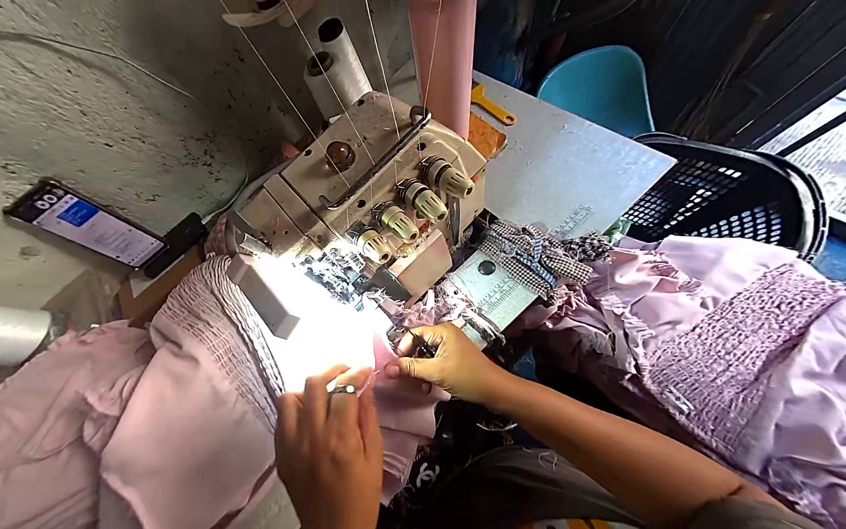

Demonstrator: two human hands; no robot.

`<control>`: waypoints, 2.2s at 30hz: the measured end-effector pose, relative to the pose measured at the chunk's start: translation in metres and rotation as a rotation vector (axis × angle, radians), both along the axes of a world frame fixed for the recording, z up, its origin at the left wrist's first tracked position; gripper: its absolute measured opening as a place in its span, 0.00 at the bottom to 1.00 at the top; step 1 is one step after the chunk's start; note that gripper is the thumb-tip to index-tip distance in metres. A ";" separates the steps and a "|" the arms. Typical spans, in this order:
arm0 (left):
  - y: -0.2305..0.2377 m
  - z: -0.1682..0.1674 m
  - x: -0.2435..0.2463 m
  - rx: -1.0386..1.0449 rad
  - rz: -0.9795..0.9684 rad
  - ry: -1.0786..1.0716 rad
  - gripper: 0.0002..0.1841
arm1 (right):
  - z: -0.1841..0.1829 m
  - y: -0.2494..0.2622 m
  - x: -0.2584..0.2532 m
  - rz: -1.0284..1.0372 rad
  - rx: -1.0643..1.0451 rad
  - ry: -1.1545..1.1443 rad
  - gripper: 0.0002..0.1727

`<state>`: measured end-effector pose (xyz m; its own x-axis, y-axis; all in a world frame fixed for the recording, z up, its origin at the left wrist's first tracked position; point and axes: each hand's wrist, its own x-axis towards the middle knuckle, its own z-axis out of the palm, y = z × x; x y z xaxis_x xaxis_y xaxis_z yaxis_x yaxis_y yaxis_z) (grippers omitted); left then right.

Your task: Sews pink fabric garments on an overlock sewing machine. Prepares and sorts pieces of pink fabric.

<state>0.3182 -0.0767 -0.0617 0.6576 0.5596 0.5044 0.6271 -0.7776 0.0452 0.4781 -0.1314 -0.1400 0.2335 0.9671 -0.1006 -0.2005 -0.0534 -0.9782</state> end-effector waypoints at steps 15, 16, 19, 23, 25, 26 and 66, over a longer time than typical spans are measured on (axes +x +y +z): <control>-0.002 -0.035 0.040 0.104 0.059 0.032 0.14 | -0.010 0.002 0.000 -0.189 0.117 -0.188 0.12; 0.001 -0.034 0.041 0.084 0.054 0.027 0.14 | -0.011 0.003 -0.001 -0.206 0.126 -0.224 0.13; 0.006 -0.026 0.043 0.012 0.065 0.029 0.13 | -0.017 0.002 -0.004 -0.231 0.164 -0.307 0.14; 0.003 -0.029 0.051 0.034 0.108 0.021 0.11 | -0.017 0.001 -0.008 -0.223 0.166 -0.334 0.14; 0.001 -0.032 0.053 0.062 0.112 0.016 0.11 | -0.016 0.003 -0.008 -0.229 0.172 -0.324 0.12; 0.001 -0.034 0.054 0.067 0.110 0.010 0.11 | -0.016 0.003 -0.008 -0.239 0.177 -0.309 0.12; 0.047 -0.007 -0.008 -0.126 0.011 -0.144 0.18 | -0.050 0.015 -0.044 -0.395 0.400 -0.369 0.18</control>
